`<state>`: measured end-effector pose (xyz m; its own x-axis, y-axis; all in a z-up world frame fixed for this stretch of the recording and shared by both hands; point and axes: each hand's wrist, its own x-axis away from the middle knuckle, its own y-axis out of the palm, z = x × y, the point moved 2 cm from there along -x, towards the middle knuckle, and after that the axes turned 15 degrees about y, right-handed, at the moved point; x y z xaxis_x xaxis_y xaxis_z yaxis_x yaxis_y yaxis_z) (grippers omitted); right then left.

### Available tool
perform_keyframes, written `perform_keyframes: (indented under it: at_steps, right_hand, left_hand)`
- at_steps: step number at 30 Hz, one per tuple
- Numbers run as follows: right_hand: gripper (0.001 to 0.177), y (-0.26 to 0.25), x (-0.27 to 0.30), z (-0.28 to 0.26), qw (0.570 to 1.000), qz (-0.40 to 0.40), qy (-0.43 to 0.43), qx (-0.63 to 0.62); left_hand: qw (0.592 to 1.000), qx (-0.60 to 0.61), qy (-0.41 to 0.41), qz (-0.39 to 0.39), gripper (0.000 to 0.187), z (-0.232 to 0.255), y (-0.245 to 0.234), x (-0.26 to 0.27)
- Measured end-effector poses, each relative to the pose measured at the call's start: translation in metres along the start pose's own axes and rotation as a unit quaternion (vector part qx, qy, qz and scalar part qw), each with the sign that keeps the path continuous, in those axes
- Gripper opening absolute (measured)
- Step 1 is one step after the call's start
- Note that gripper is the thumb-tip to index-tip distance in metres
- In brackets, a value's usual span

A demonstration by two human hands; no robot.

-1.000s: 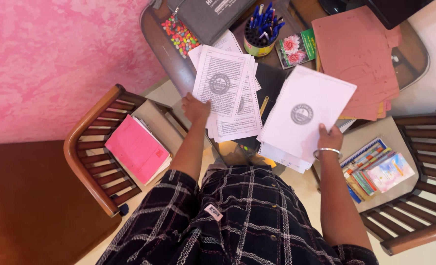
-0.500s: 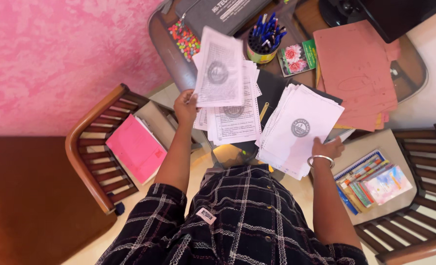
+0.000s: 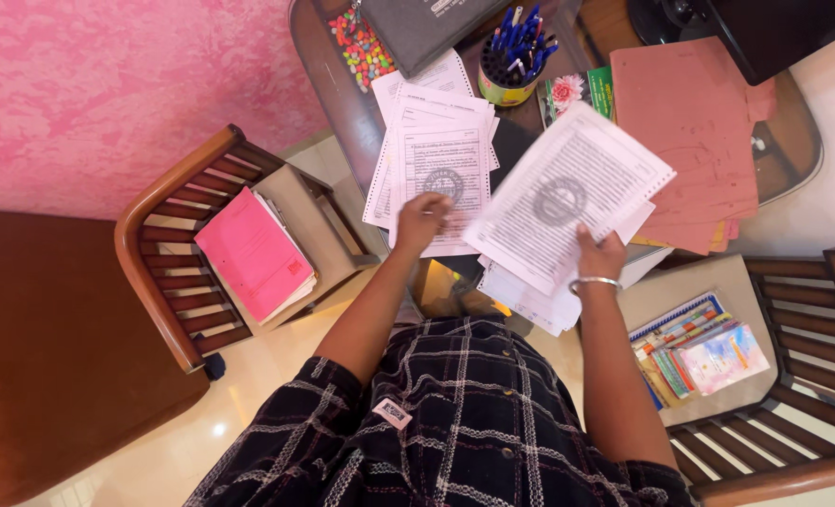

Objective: The person sorts and stacks various papers and folders on a glass table. They handle loose sheets, colored folders, and a newspaper, arranging them into neat piles. The person also moves a laptop bag and a monitor to clear space on the table.

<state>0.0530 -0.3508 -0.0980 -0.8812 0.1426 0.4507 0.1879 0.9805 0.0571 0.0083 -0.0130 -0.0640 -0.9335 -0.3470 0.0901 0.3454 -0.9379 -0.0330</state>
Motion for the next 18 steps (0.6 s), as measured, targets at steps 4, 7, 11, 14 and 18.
perform_keyframes:
  at_steps: [4,7,11,14,18]
  right_hand:
    - [0.019,-0.057,-0.001,0.033,0.992,0.085,-0.024,0.087]
    - [0.026,-0.081,0.003,0.050,0.981,0.130,-0.010,0.141]
    - [0.070,-0.075,0.000,0.059,0.920,0.214,-0.015,0.329]
    - [0.086,-0.068,-0.005,0.063,0.916,0.149,0.068,0.367]
    - [0.096,-0.064,-0.010,0.063,0.903,0.150,0.080,0.394]
  left_hand:
    - [0.889,-0.449,0.042,0.079,0.068,0.023,-0.028,0.001]
    - [0.882,-0.463,-0.076,0.046,0.089,0.029,-0.030,0.003]
    - [0.891,-0.434,-0.112,0.071,0.074,0.002,-0.037,-0.011]
    - [0.882,-0.461,-0.078,0.050,0.039,-0.020,-0.054,-0.019]
    - [0.868,-0.488,0.059,0.075,0.022,-0.021,-0.075,-0.019]
